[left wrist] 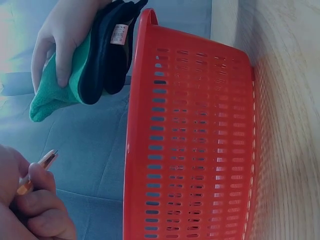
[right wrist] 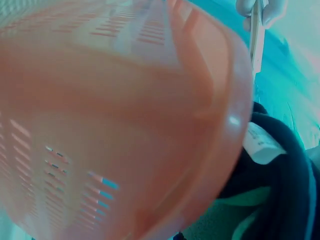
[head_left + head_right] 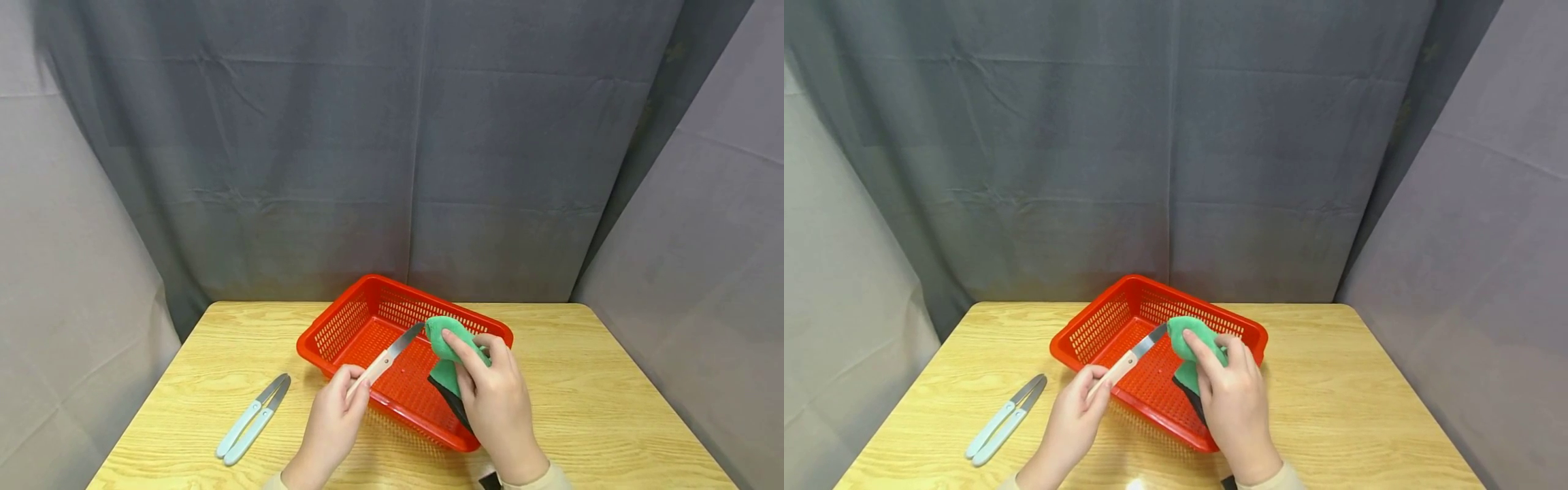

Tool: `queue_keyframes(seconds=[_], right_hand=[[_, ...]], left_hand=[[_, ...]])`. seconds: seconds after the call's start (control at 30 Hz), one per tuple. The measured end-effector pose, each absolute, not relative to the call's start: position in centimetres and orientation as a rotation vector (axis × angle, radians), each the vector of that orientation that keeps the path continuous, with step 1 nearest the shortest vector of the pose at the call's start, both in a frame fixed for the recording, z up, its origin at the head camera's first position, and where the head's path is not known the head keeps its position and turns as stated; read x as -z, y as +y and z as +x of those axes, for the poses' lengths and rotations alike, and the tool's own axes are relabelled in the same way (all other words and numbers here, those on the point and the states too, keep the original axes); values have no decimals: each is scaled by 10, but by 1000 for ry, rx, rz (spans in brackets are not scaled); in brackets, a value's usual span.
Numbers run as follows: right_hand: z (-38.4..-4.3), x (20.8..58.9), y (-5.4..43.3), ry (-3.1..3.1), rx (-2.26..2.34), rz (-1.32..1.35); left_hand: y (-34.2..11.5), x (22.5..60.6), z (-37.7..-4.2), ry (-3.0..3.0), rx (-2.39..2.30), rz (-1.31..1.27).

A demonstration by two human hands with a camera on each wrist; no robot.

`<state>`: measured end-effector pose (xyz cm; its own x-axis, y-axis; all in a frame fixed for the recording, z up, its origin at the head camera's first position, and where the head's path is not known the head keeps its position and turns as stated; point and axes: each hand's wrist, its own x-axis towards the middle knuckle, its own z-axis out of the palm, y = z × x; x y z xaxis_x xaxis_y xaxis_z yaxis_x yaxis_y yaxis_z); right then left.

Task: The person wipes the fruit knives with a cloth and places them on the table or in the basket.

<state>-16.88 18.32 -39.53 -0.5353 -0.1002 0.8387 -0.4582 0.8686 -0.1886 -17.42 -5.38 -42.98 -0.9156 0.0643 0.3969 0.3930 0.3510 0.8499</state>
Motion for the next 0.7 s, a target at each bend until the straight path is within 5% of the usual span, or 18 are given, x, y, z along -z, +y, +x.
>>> queue_keyframes(seconds=[0.7], right_hand=[[-165, 406, 166, -2154, -408, 600]], left_hand=[[-51, 430, -171, -2328, 1639, -441]])
